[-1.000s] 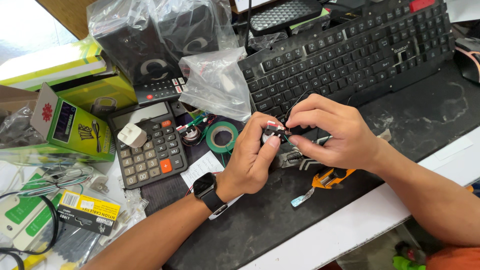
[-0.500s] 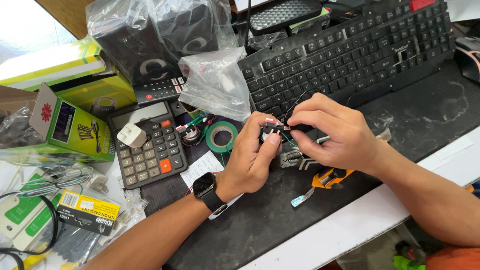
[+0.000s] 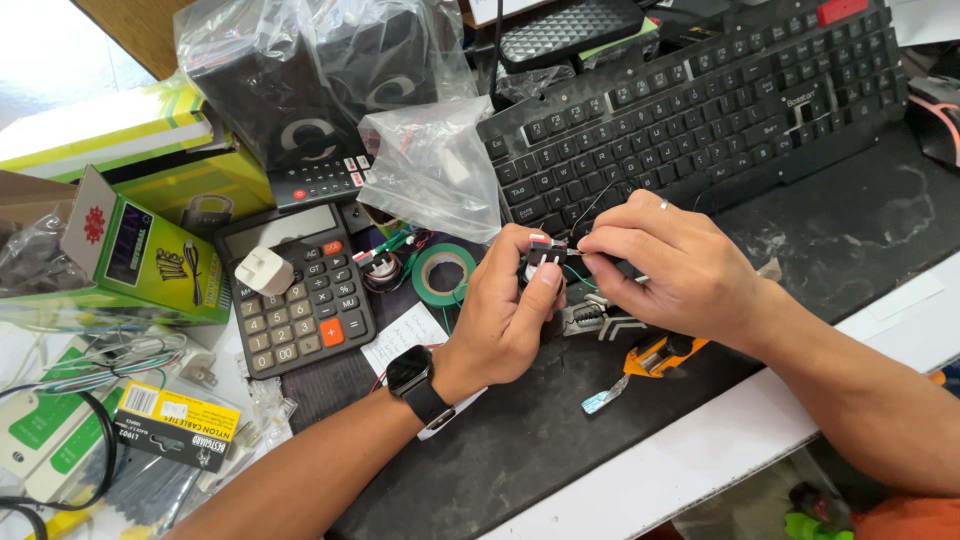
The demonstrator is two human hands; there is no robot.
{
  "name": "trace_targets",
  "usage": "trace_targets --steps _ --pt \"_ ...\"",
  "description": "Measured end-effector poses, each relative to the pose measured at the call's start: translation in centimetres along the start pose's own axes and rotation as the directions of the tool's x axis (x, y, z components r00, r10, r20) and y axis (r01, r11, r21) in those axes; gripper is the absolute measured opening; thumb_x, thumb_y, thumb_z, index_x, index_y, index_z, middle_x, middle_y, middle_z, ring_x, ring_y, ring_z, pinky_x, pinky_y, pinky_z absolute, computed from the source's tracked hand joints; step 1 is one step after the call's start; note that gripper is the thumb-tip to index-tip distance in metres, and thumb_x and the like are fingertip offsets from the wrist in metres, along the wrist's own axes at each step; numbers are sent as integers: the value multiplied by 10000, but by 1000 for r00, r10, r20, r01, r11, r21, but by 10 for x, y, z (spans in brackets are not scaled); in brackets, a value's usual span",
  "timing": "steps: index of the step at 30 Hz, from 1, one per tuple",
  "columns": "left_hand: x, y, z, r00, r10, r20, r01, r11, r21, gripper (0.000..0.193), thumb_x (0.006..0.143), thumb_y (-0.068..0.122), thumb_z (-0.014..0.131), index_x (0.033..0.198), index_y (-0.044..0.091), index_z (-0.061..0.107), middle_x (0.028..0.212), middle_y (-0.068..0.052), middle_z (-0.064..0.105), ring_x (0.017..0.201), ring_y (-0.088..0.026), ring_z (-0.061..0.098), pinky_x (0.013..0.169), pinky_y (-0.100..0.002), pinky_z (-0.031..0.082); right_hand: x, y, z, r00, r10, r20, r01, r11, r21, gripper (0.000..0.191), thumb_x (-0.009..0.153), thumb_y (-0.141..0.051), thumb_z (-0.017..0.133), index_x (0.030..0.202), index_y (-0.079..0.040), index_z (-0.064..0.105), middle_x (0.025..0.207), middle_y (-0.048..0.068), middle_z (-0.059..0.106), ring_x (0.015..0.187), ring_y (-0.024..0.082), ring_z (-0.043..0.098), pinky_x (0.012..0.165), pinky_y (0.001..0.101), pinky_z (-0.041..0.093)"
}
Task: The person strips and twists the ends of green and red wires by hand, then uses pliers to cut and crimp the wire ends. They wrap connections with electrical tape and attach the wires to a small white electrical component on the desk, working over a cluttered work mat.
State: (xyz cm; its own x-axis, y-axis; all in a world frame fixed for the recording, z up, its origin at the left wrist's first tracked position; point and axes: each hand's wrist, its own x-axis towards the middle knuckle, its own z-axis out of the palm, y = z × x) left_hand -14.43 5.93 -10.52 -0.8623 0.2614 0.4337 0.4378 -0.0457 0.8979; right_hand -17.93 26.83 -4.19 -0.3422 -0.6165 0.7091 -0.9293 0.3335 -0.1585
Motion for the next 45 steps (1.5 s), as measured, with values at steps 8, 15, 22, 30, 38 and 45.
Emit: trace_targets --steps 8,15,22,30,38,45 --pt "0 0 1 1000 20 -11 -20 999 32 173 1114 183 510 1208 40 483 858 -11 595 726 -71 564 656 -257 483 1 0 -2 999 20 36 -18 999 -39 234 839 27 811 1002 -9 646 948 99 632 757 248 627 622 344 513" --pt "-2 1 1 999 50 -13 -49 997 62 172 1123 169 489 1233 38 474 892 -12 580 769 -80 552 710 -263 483 3 -1 -4 998 6 64 -2 998 -64 197 871 13 785 999 -8 637 946 96 629 760 250 623 619 351 506" --pt "-2 1 2 967 255 1 -247 936 251 193 1114 87 527 1286 36 457 1183 -124 505 1027 -220 541 931 -324 472 -4 0 -3 954 258 151 -282 945 164 75 938 -44 688 953 -17 620 872 71 624 718 192 619 616 317 493" --pt "-6 1 1 935 341 94 -353 877 327 363 993 -99 585 1304 59 482 1278 -171 459 1089 -298 561 918 -372 527 -23 16 4 596 497 631 -792 229 567 137 988 -134 561 913 -30 608 724 -29 471 646 71 402 540 258 342" --pt "-4 1 -2 880 443 169 -474 806 356 410 952 -107 602 1299 75 481 1275 -168 456 1091 -330 558 936 -406 519 -24 21 2 386 222 895 -791 -420 445 132 938 -130 555 830 -53 551 667 -61 377 586 62 340 497 242 250" --pt "-4 2 0 935 344 89 -354 876 328 301 1053 -9 588 1316 65 463 1264 -166 487 1034 -275 572 881 -363 522 -17 18 -1 503 451 737 -820 -22 572 165 955 -190 619 897 -36 597 701 -52 434 609 62 364 537 241 302"
